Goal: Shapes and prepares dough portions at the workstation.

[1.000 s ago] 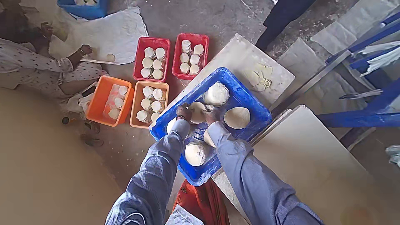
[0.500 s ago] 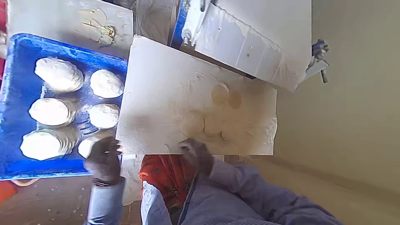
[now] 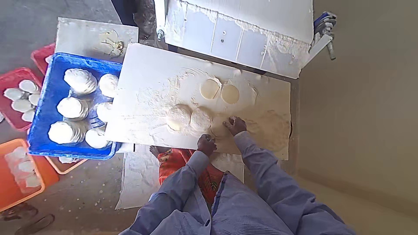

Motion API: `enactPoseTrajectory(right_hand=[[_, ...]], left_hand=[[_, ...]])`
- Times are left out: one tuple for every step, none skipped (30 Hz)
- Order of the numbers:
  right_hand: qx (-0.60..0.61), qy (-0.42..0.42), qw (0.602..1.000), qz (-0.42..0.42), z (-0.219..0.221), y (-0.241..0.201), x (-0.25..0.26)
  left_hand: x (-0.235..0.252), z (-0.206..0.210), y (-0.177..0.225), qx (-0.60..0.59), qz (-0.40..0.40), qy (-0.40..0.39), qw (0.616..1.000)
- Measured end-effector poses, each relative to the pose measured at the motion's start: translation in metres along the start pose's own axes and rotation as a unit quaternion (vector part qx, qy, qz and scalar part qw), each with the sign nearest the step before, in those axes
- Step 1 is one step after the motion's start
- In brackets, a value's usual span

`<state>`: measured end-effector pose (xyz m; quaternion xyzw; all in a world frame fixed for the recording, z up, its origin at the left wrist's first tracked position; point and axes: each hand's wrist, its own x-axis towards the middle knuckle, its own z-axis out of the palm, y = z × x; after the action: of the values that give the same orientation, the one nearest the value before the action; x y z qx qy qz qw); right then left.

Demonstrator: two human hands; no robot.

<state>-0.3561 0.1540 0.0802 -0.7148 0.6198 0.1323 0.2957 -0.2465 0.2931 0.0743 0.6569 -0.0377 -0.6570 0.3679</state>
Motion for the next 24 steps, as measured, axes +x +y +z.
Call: enactPoseTrajectory(right_hand=[[0.007, -0.009, 1.0, 0.003, -0.002, 0.0, 0.002], [0.02, -0.02, 1.0, 0.006, -0.003, 0.001, 0.006], [0.045, -0.035, 0.998, 0.019, -0.004, 0.002, 0.011], [0.072, -0.048, 0.995, 0.04, -0.004, 0.004, 0.017], [0.097, -0.062, 0.991, 0.064, -0.003, 0.005, 0.021], [0.115, -0.076, 0.987, 0.087, -0.003, 0.005, 0.025], [0.119, -0.085, 0.984, 0.103, -0.003, 0.004, 0.028], [0.113, -0.092, 0.983, 0.11, -0.003, 0.002, 0.028], [0.101, -0.098, 0.984, 0.106, -0.005, -0.001, 0.026], [0.09, -0.101, 0.987, 0.092, -0.007, -0.003, 0.022], [0.087, -0.089, 0.99, 0.068, -0.005, -0.003, 0.018], [0.089, -0.071, 0.993, 0.042, -0.001, -0.002, 0.015], [0.084, -0.056, 0.995, 0.024, 0.001, -0.002, 0.011], [0.083, -0.04, 0.996, 0.015, 0.004, -0.003, 0.006], [0.086, -0.02, 0.996, 0.011, 0.006, -0.004, 0.003], [0.089, 0.002, 0.996, 0.011, 0.009, -0.004, 0.0], [0.094, 0.023, 0.995, 0.014, 0.009, -0.004, -0.004], [0.101, 0.048, 0.994, 0.015, 0.009, -0.004, -0.006], [0.11, 0.071, 0.991, 0.018, 0.008, -0.004, -0.007], [0.124, 0.09, 0.988, 0.018, 0.008, -0.003, -0.006], [0.14, 0.106, 0.984, 0.012, 0.008, -0.002, -0.005], [0.152, 0.113, 0.982, 0.002, 0.007, -0.003, -0.004], [0.159, 0.116, 0.98, -0.009, 0.006, -0.005, -0.005], [0.167, 0.121, 0.978, -0.022, 0.006, -0.008, -0.006]], left_hand=[[0.004, 0.006, 0.0, -0.004, 0.0, 0.01, 1.0], [0.007, 0.009, -0.001, -0.009, -0.001, 0.019, 1.0], [0.009, 0.011, -0.002, -0.017, -0.002, 0.028, 0.999], [0.009, 0.011, -0.003, -0.025, -0.005, 0.034, 0.999], [0.007, 0.011, -0.005, -0.035, -0.008, 0.04, 0.999], [0.004, 0.009, -0.005, -0.04, -0.011, 0.046, 0.998], [-0.001, 0.006, -0.007, -0.04, -0.014, 0.054, 0.998], [-0.006, 0.001, -0.008, -0.036, -0.013, 0.06, 0.997], [-0.011, -0.006, -0.012, -0.034, -0.008, 0.067, 0.997], [-0.015, -0.013, -0.017, -0.033, 0.0, 0.075, 0.997], [-0.019, -0.021, -0.023, -0.033, 0.007, 0.082, 0.996], [-0.022, -0.029, -0.03, -0.035, 0.015, 0.09, 0.995], [-0.025, -0.037, -0.036, -0.036, 0.024, 0.097, 0.994], [-0.028, -0.044, -0.042, -0.036, 0.033, 0.107, 0.993], [-0.031, -0.05, -0.045, -0.034, 0.037, 0.117, 0.992], [-0.033, -0.055, -0.049, -0.029, 0.039, 0.127, 0.991], [-0.034, -0.059, -0.052, -0.022, 0.042, 0.135, 0.99], [-0.035, -0.062, -0.054, -0.013, 0.046, 0.14, 0.989], [-0.035, -0.065, -0.056, -0.006, 0.05, 0.145, 0.988], [-0.035, -0.067, -0.057, 0.0, 0.052, 0.149, 0.987], [-0.034, -0.068, -0.058, 0.007, 0.053, 0.153, 0.987], [-0.035, -0.068, -0.058, 0.009, 0.052, 0.156, 0.986], [-0.037, -0.068, -0.057, 0.007, 0.053, 0.157, 0.986], [-0.039, -0.067, -0.054, 0.003, 0.056, 0.157, 0.986]])
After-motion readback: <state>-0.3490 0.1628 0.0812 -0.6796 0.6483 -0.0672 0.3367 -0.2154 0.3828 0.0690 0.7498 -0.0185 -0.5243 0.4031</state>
